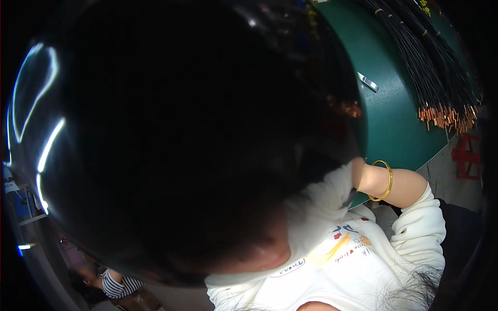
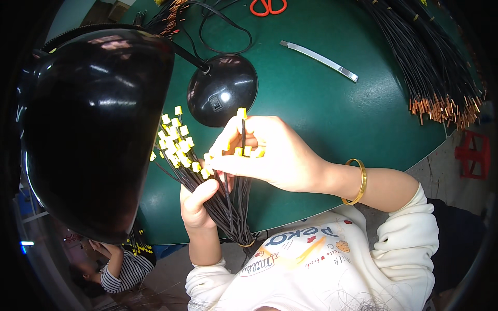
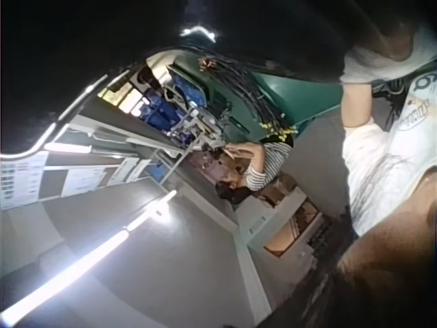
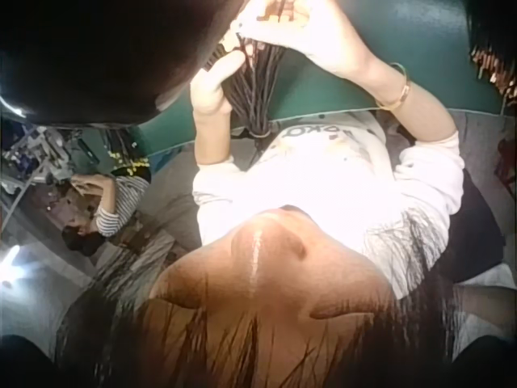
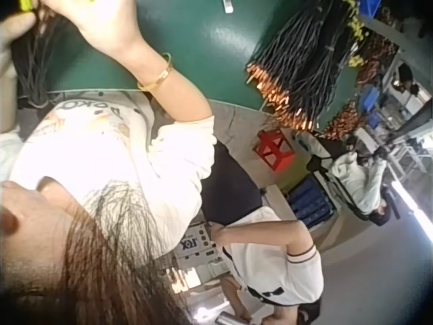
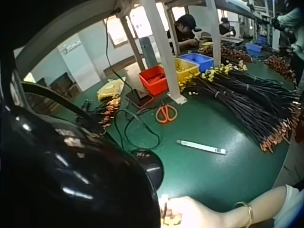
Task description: The person bundles wires together by wrapping rubber bands around them by hand and arranges the completed wire bundles on the table.
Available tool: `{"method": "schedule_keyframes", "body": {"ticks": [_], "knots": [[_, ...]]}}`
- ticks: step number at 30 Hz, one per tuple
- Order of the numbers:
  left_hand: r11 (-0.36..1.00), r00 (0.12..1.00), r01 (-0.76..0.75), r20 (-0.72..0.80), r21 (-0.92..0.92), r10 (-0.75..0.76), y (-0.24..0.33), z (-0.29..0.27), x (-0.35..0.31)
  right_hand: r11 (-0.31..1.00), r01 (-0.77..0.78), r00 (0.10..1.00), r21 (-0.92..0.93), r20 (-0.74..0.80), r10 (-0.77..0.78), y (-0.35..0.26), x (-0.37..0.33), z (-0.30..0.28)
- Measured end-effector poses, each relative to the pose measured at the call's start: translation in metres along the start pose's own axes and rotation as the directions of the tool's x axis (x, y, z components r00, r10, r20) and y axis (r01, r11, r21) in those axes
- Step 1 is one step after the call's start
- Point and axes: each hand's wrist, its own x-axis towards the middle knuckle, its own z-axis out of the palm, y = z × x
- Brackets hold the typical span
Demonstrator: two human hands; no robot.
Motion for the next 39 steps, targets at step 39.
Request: {"method": "schedule_keyframes", "body": {"ticks": [39], "knots": [[0.942,0.992,-0.128,0.027,0.311,0.125,0.002,-0.005,0.003,0.939,-0.127,0.983,-0.321,0.088,0.163,-0.030,0.001,0.001]]}}
